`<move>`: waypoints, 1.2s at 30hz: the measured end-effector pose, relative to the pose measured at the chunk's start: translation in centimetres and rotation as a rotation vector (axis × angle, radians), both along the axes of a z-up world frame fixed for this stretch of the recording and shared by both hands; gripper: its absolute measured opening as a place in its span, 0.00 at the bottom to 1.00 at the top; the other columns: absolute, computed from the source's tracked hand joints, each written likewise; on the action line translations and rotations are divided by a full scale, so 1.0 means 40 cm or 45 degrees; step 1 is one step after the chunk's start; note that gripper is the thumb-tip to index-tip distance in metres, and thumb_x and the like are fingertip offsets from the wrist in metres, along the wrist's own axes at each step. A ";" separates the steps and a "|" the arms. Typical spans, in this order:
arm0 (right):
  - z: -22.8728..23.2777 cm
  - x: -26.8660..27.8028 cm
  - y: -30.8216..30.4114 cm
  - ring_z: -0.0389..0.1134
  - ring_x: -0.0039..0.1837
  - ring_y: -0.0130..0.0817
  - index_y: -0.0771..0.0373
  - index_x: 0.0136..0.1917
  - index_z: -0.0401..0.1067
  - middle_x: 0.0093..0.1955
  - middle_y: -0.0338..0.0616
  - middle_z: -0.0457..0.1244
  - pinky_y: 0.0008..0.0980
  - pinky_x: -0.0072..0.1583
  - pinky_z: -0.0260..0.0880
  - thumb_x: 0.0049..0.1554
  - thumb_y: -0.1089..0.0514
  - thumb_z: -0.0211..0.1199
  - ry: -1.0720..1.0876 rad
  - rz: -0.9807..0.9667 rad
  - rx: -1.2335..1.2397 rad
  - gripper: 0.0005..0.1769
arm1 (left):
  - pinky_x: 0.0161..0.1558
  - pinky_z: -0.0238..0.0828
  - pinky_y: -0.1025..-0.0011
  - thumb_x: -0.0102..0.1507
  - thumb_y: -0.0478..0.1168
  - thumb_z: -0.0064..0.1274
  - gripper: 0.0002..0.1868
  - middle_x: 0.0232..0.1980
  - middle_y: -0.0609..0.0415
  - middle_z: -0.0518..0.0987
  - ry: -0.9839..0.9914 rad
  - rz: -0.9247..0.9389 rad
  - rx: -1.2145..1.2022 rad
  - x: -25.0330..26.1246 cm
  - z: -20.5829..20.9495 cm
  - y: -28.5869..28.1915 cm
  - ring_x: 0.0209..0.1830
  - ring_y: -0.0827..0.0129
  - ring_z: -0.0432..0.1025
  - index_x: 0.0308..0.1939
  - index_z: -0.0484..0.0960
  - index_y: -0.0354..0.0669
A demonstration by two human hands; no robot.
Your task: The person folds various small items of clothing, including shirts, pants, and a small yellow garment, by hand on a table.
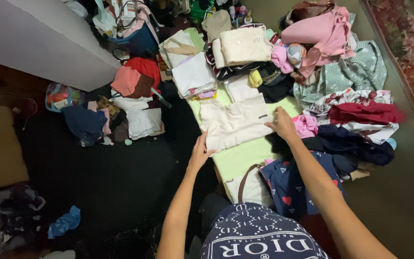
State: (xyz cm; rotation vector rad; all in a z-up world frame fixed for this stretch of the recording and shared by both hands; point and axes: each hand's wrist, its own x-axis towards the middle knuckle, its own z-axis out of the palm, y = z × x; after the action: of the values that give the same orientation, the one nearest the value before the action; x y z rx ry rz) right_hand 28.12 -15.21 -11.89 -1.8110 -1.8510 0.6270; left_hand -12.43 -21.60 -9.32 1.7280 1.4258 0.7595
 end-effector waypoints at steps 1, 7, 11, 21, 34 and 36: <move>0.012 -0.003 -0.001 0.66 0.55 0.61 0.67 0.57 0.61 0.51 0.61 0.64 0.51 0.54 0.67 0.45 0.47 0.79 -0.054 -0.002 -0.001 0.38 | 0.41 0.74 0.64 0.51 0.39 0.71 0.51 0.51 0.43 0.74 0.071 0.021 -0.153 -0.011 0.011 -0.008 0.39 0.58 0.72 0.76 0.62 0.42; 0.111 -0.043 0.059 0.63 0.60 0.60 0.66 0.63 0.64 0.60 0.60 0.62 0.52 0.59 0.65 0.42 0.47 0.79 -0.192 0.127 0.071 0.42 | 0.39 0.71 0.64 0.56 0.43 0.68 0.37 0.44 0.47 0.71 0.134 0.164 -0.162 -0.058 0.043 0.059 0.34 0.61 0.68 0.64 0.69 0.35; 0.119 -0.105 0.148 0.62 0.63 0.57 0.61 0.68 0.65 0.68 0.54 0.60 0.51 0.61 0.65 0.47 0.59 0.71 -0.126 0.221 0.194 0.36 | 0.49 0.71 0.61 0.67 0.40 0.57 0.19 0.52 0.45 0.75 0.090 0.246 0.189 -0.034 -0.061 0.228 0.46 0.55 0.71 0.59 0.75 0.35; 0.076 -0.169 0.196 0.60 0.62 0.45 0.58 0.48 0.72 0.57 0.43 0.60 0.44 0.58 0.59 0.48 0.66 0.64 -0.483 0.159 0.096 0.13 | 0.51 0.66 0.49 0.51 0.37 0.67 0.28 0.48 0.42 0.77 0.286 0.604 -0.107 0.096 -0.182 0.440 0.52 0.40 0.68 0.53 0.76 0.37; 0.144 -0.071 0.016 0.60 0.64 0.46 0.56 0.52 0.72 0.59 0.43 0.61 0.46 0.61 0.59 0.47 0.65 0.68 -0.338 0.173 0.360 0.18 | 0.46 0.66 0.59 0.55 0.30 0.60 0.08 0.39 0.48 0.73 0.093 0.322 0.254 0.055 0.003 0.157 0.43 0.52 0.68 0.38 0.81 0.37; 0.140 -0.059 -0.023 0.61 0.65 0.46 0.54 0.51 0.72 0.60 0.43 0.61 0.46 0.61 0.59 0.47 0.63 0.68 -0.353 0.176 0.259 0.18 | 0.49 0.63 0.57 0.49 0.27 0.57 0.13 0.40 0.51 0.74 0.175 0.116 0.220 0.052 0.070 0.078 0.47 0.52 0.67 0.37 0.86 0.40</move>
State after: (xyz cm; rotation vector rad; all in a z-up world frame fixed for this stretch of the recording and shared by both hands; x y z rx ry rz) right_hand 25.77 -16.14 -6.29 -1.7152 -2.1480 0.2295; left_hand -10.34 -18.50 -6.51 1.8876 1.5804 0.8480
